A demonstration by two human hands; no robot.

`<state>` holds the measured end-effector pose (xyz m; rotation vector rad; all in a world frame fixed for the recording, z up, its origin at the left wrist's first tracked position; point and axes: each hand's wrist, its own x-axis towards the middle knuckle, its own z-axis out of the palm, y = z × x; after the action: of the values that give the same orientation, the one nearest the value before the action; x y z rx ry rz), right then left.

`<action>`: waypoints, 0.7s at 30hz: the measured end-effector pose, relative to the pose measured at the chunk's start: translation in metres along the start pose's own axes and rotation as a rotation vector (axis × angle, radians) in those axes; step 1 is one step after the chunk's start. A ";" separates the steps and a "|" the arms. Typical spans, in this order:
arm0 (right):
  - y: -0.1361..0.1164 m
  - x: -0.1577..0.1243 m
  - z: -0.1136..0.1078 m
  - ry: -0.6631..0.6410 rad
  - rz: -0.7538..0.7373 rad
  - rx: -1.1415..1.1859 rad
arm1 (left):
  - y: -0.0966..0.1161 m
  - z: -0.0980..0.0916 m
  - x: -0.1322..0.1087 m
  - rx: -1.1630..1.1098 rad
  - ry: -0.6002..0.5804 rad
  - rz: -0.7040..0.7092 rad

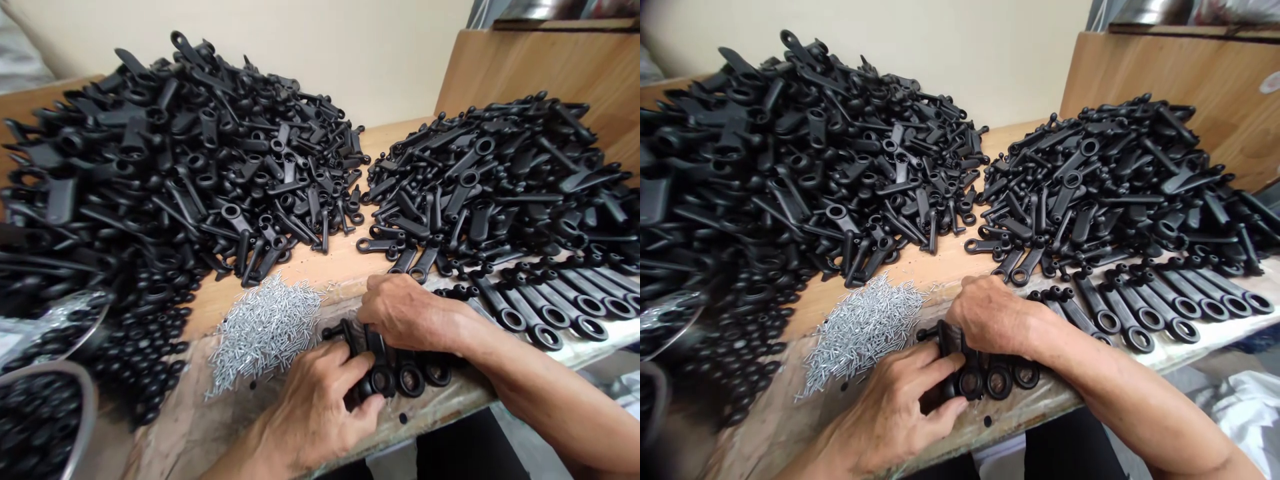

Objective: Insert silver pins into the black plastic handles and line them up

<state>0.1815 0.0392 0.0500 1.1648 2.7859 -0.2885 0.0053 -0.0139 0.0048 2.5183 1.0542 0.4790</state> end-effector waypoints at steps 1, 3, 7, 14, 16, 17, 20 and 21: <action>0.000 0.000 0.002 0.018 -0.019 -0.006 | 0.000 0.000 0.000 0.009 0.026 0.007; 0.000 0.001 0.004 0.046 -0.044 -0.022 | 0.000 -0.002 0.000 0.019 0.044 0.017; 0.000 0.001 0.005 0.043 -0.031 -0.062 | 0.000 -0.003 -0.001 0.000 0.019 0.025; 0.000 -0.002 -0.001 0.002 -0.034 -0.085 | 0.001 0.003 -0.004 0.085 0.127 0.096; -0.001 -0.003 -0.004 -0.030 -0.058 -0.069 | 0.003 0.006 -0.006 0.103 0.108 0.133; -0.002 -0.003 -0.006 -0.055 -0.080 -0.053 | 0.004 0.007 -0.008 0.102 0.099 0.153; -0.005 -0.003 -0.006 -0.097 -0.143 -0.014 | 0.006 0.010 -0.012 0.033 0.049 0.186; -0.006 -0.002 -0.004 -0.091 -0.143 -0.013 | 0.007 0.010 -0.013 -0.010 0.029 0.200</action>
<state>0.1787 0.0344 0.0555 0.9270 2.7903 -0.3265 0.0055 -0.0303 -0.0032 2.6283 0.8111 0.5758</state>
